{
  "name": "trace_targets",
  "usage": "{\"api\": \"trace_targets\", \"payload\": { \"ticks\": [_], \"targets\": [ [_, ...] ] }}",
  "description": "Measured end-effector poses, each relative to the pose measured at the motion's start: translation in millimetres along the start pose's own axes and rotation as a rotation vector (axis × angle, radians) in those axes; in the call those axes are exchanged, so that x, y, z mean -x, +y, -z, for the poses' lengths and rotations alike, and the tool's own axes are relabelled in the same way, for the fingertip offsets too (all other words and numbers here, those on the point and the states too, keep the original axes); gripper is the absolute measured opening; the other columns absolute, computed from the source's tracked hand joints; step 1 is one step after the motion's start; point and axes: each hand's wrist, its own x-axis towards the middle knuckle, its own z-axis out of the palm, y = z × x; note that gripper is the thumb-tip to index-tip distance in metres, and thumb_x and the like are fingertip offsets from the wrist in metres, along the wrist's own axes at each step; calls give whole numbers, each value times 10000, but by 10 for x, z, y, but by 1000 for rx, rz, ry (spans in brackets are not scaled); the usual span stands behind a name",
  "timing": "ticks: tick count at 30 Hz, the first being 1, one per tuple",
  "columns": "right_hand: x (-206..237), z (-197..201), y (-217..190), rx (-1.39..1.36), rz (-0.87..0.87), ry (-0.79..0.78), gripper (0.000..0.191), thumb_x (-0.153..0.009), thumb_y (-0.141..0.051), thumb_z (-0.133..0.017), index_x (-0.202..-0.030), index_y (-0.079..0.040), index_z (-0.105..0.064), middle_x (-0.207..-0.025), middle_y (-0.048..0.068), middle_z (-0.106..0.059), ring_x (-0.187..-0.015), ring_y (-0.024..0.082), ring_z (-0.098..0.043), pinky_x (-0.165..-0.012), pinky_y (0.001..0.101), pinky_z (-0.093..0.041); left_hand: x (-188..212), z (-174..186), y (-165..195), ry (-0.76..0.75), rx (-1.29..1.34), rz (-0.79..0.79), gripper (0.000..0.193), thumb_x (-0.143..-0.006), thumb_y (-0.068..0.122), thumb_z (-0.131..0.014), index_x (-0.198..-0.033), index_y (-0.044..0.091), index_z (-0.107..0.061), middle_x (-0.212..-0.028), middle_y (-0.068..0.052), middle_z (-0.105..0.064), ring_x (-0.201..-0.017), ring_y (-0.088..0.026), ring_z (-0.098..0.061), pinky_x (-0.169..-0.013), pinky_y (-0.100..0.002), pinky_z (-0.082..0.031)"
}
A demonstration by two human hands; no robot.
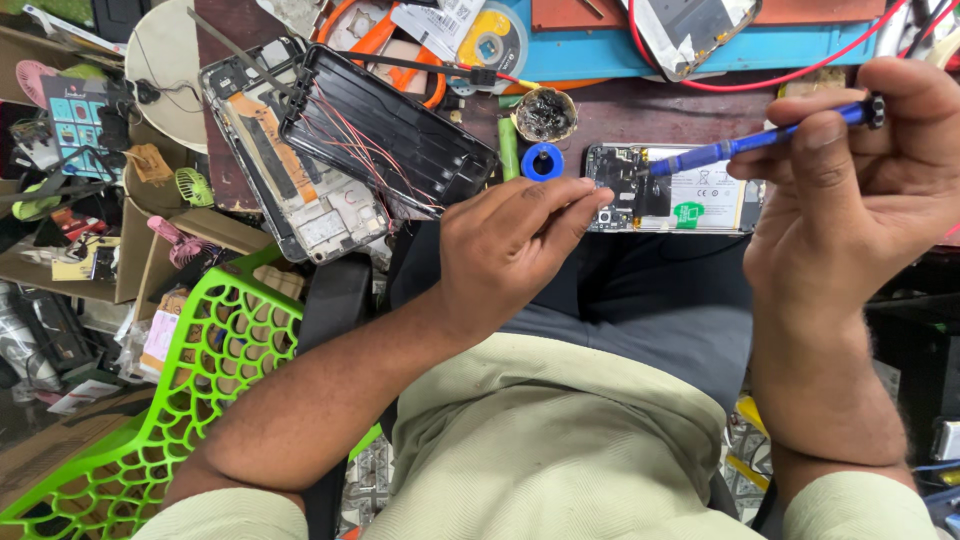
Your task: The person disassembles a smartphone, removes the back cover, and uses a blue pen to apply a black substance to the motherboard. They then reassemble the phone by snapping the back cover back on and test the device by unlocking it.
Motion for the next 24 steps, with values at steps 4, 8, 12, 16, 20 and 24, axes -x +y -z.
{"api": "trace_targets", "payload": {
  "ticks": [4,8,12,16,20,24],
  "targets": [
    [18,9,9,33,4,-2,262,-1220,2,-688,-1409,29,-510,-1073,214,-676,-862,221,-685,-756,371,-633,9,-4,5,0,12,8,149,-981,119,-825,-1079,70,-724,-931,-49,-745,-752,-159,-708,-615,-268,-555],
    [30,21,50,25,-6,3,241,-1217,19,-699,-1363,38,-508,-1075,216,-669,-910,232,-695,-778,394,-650,18,-5,5,-3,10,24,165,-962,123,-837,-1070,61,-728,-895,-58,-736,-717,-164,-690,-596,-275,-546],
    [16,53,62,23,-20,-24,257,-1180,24,-678,-1382,44,-520,-1066,220,-666,-915,233,-692,-813,393,-654,23,-13,-4,-3,0,8,160,-973,130,-829,-1079,70,-726,-911,-57,-741,-745,-173,-704,-615,-278,-553],
    [-20,65,24,53,46,-186,273,-1206,41,-681,-1388,-13,-484,-1086,216,-661,-937,233,-683,-859,359,-609,31,-9,-10,-34,38,13,160,-978,134,-820,-1086,66,-722,-917,-65,-739,-767,-184,-717,-628,-278,-560],
    [-10,-18,-51,209,142,-394,558,-1149,119,-640,-1525,-126,-308,-1139,201,-650,-1031,239,-696,-920,319,-599,38,-6,-11,-61,47,15,146,-988,120,-815,-1084,64,-721,-916,-69,-739,-776,-192,-723,-636,-282,-563],
    [-29,-136,-104,369,282,-477,731,-1068,211,-632,-1560,-183,-263,-1099,254,-659,-992,298,-736,-891,358,-647,42,-39,-9,-67,34,40,161,-1003,134,-823,-1112,87,-714,-899,-65,-747,-739,-169,-726,-652,-269,-572]
  ]
}}
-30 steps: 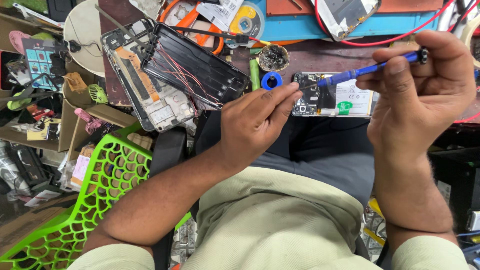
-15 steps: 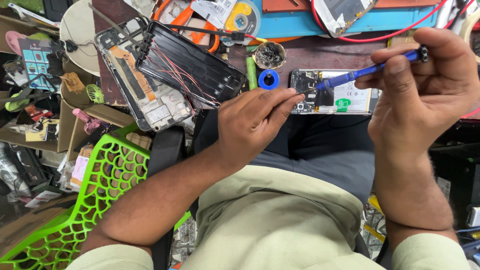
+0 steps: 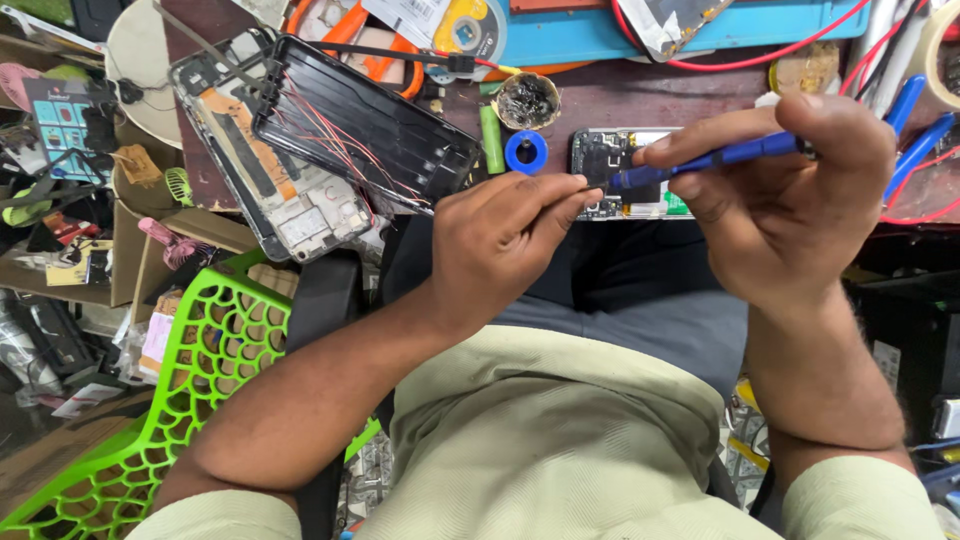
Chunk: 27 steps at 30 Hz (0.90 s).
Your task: The person disassembles a smartphone, removes the back cover, and uses a blue pen to apply a black substance to the motherboard. They then reassemble the phone by snapping the back cover back on and test the device by unlocking it.
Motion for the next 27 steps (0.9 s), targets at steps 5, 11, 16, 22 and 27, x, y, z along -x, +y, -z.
{"api": "trace_targets", "payload": {
  "ticks": [5,11,16,22,27],
  "targets": [
    [22,-19,-42,29,-7,86,736,-1098,145,-624,-1600,-203,-214,-1118,255,-666,-966,282,-708,-886,342,-616,9,-5,-16,-114,-38,85,443,-871,263,-888,-1202,32,-705,-750,-46,-668,-629,-167,-663,-587,-308,-528],
    [257,34,-7,162,-2,129,667,-1155,89,-625,-1553,-215,-184,-1127,226,-673,-948,248,-701,-874,316,-609,45,-20,-67,-361,-305,66,581,-771,366,-870,-1255,98,-691,-792,-54,-676,-680,-238,-691,-602,-369,-540],
    [429,-95,124,151,34,99,694,-1051,105,-667,-1517,-194,-249,-1088,242,-678,-939,285,-731,-844,341,-601,89,-73,-102,-402,-342,96,494,-808,318,-849,-1229,122,-683,-849,-67,-708,-718,-269,-709,-618,-392,-552],
    [439,-188,210,172,108,11,690,-991,125,-700,-1473,-177,-309,-1080,210,-699,-926,286,-737,-819,359,-602,101,-82,-107,-389,-355,108,384,-855,293,-829,-1160,108,-684,-848,-73,-713,-730,-277,-716,-620,-396,-553],
    [402,-211,195,209,106,-6,693,-997,134,-711,-1474,-176,-317,-1084,199,-708,-931,283,-742,-810,357,-601,96,-73,-107,-385,-344,90,367,-865,277,-822,-1153,97,-682,-829,-73,-705,-731,-274,-719,-620,-390,-555]
  ]
}}
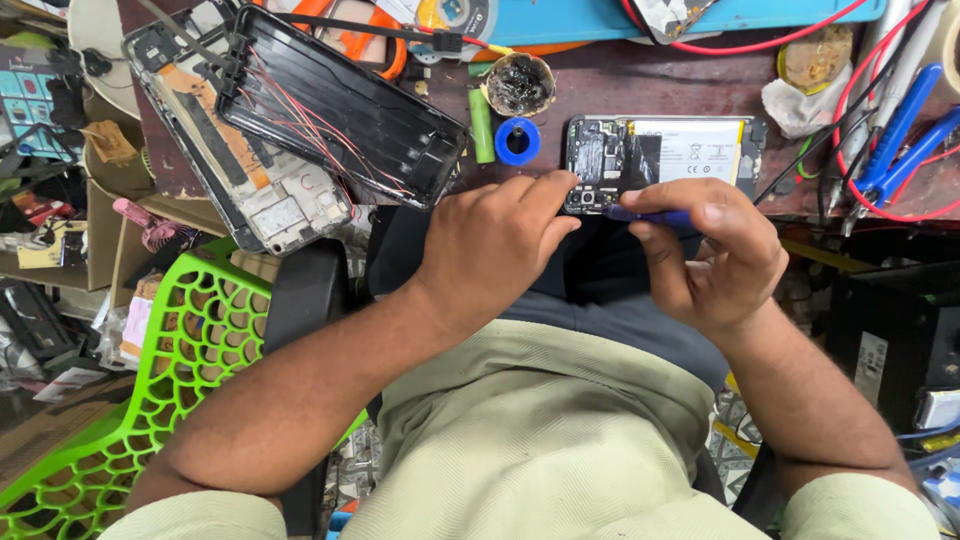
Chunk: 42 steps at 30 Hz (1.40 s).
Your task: The person disassembles a smartphone, removes the back cover, and uses a blue pen to apply a black substance to the motherboard. They then reassemble the phone by snapping the back cover back on and test the device by unlocking it.
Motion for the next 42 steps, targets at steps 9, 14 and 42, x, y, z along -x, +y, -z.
{"api": "trace_targets", "payload": {
  "ticks": [9,14,42],
  "targets": [
    [-79,-2,-22,43,45,-21,692,-981,154,-722,-1460,-165,-339,-1066,203,-712,-922,297,-753,-804,366,-610,7,-5,-19,-6,15,1,373,-862,271,-823,-1158,87,-692,-833,-74,-708,-719,-272,-718,-613,-388,-555],
    [-246,11,-64,32,125,-73,575,-947,154,-694,-1343,-138,-395,-1022,192,-710,-908,316,-743,-799,383,-609,10,-9,-29,1,19,-9,374,-866,267,-820,-1162,80,-689,-847,-76,-708,-747,-273,-722,-629,-389,-559],
    [-346,35,-179,54,4,60,344,-882,-12,-889,-1153,-33,-676,-936,122,-605,-825,231,-649,-651,303,-520,15,-3,-6,21,17,-11,346,-880,250,-809,-1162,86,-693,-860,-78,-715,-760,-276,-728,-640,-389,-565]
  ]
}}
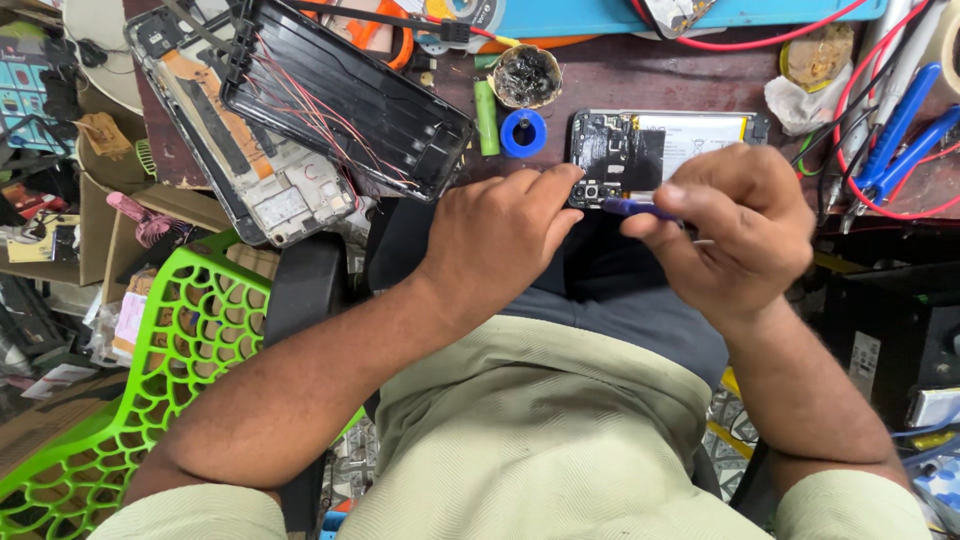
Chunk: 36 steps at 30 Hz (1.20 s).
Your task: The person disassembles a smartphone, removes the back cover, and uses a blue pen to apply a black substance to the motherboard. They then reassemble the phone by snapping the back cover back on and test the device by unlocking it.
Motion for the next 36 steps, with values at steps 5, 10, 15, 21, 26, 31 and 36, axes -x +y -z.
{"api": "trace_targets", "payload": {
  "ticks": [5,10,15,21,26,31,36],
  "targets": [
    [3,-36,11,-56,-4,13,370,-884,-3,-820,-1197,-14,-623,-940,86,-556,-794,212,-616,-676,331,-525,1,1,2,-22,-6,10,358,-876,259,-810,-1162,79,-692,-844,-77,-712,-740,-272,-725,-627,-390,-563],
    [87,-28,53,20,48,-14,394,-919,51,-774,-1243,-22,-563,-1013,157,-629,-857,270,-661,-710,364,-537,-7,-5,2,-23,-25,19,356,-875,273,-809,-1157,87,-696,-839,-75,-714,-717,-273,-721,-613,-393,-560],
    [230,-91,134,-3,-1,42,367,-1020,10,-832,-1282,-73,-588,-1087,152,-644,-892,232,-696,-780,328,-591,-8,-6,5,-20,-25,18,355,-871,272,-808,-1157,94,-698,-847,-75,-718,-714,-277,-720,-612,-394,-562],
    [202,-96,157,15,39,43,363,-885,-24,-872,-1129,-56,-606,-902,130,-658,-772,250,-665,-713,366,-525,-13,1,10,-8,-22,8,352,-877,268,-807,-1158,89,-693,-861,-78,-723,-733,-274,-727,-625,-385,-568],
    [160,-130,110,-116,39,-34,273,-994,87,-664,-1179,-60,-526,-989,178,-714,-858,256,-727,-770,356,-609,-11,0,17,-14,-31,17,352,-869,273,-810,-1149,92,-697,-852,-79,-725,-732,-277,-728,-624,-389,-567],
    [184,-98,180,-83,46,23,293,-1021,70,-666,-1197,-45,-462,-991,198,-703,-918,293,-742,-793,378,-639,-15,0,17,-18,-33,16,352,-867,275,-811,-1146,92,-699,-856,-83,-727,-731,-282,-726,-626,-392,-568],
    [24,56,422,-165,-66,390,355,-1184,17,-664,-1276,-120,-350,-1154,197,-693,-1049,263,-697,-987,391,-609,-7,3,-1,-31,-24,16,350,-873,278,-805,-1147,89,-699,-827,-81,-716,-730,-286,-723,-623,-402,-562]
  ]
}}
